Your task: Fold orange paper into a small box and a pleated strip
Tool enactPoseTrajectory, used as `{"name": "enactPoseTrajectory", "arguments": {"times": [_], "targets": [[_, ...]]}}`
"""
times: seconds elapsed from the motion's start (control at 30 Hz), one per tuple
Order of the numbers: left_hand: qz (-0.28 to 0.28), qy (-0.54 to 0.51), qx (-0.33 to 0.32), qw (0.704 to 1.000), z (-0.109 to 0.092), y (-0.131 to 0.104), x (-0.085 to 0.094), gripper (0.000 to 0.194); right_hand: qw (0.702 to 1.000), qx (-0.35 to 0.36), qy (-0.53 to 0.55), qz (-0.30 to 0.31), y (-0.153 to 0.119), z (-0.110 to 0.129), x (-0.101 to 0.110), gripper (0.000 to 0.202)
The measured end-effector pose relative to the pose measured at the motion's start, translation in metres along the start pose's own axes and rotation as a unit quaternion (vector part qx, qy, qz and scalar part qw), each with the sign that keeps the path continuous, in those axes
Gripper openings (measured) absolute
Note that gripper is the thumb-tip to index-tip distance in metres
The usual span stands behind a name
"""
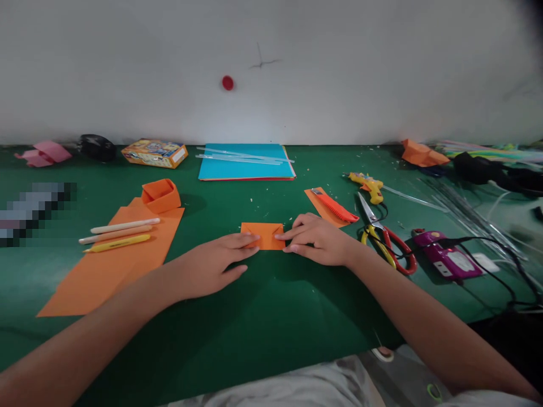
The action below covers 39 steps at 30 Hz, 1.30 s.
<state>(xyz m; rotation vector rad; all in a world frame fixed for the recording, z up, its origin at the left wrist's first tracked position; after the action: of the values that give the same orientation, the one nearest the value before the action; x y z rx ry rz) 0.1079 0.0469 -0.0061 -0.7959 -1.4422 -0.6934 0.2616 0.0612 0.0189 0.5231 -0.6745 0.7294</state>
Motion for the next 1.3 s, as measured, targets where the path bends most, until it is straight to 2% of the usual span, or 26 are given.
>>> {"name": "enactPoseTrajectory", "arguments": {"times": [0.17,0.3,0.43,0.53,0.77,0.9,1.03,1.17,1.3], "targets": [[-0.025,0.008,0.023,0.999,0.030,-0.005,0.001,0.042,0.999,-0.022,-0.028,0.019,0.001,0.001,-0.001,0.023],[-0.018,0.031,0.058,0.998,0.051,-0.007,0.002,0.039,0.998,-0.048,-0.023,0.024,0.000,-0.001,0.000,0.022],[-0.016,0.065,0.071,0.995,0.060,-0.010,0.007,0.036,0.997,-0.069,-0.004,0.024,-0.001,-0.005,0.000,0.023],[-0.039,0.092,0.064,0.993,0.053,-0.011,0.012,0.038,0.996,-0.082,0.005,0.028,-0.002,-0.007,-0.001,0.026],[-0.158,0.109,0.006,0.981,0.019,-0.007,0.025,0.037,0.996,-0.090,0.011,0.000,-0.002,-0.006,0.002,0.031],[-0.194,0.104,-0.012,0.975,0.018,-0.004,0.027,0.032,0.995,-0.099,0.006,-0.019,0.000,-0.009,0.001,0.031],[-0.185,0.075,-0.005,0.980,0.020,-0.004,0.029,0.025,0.995,-0.094,-0.007,-0.041,0.003,-0.008,0.001,0.032],[-0.155,0.060,-0.004,0.986,0.008,-0.003,0.029,0.021,0.995,-0.073,-0.020,-0.059,0.006,-0.005,0.001,0.027],[-0.136,0.061,0.044,0.988,0.006,0.002,0.024,0.027,0.998,-0.021,-0.007,-0.056,0.008,0.003,-0.003,0.017]]}}
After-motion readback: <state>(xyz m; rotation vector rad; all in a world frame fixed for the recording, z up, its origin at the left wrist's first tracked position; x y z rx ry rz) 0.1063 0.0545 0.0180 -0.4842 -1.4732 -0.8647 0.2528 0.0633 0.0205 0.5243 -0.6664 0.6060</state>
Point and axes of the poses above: each hand's wrist, its own y-axis towards the middle knuckle, its own x-axis out of the back of the hand, z = x × y, the point moved 10 cm from there along y, towards the middle knuckle, and after that the axes turned 15 degrees about y, right-handed, at the moved point
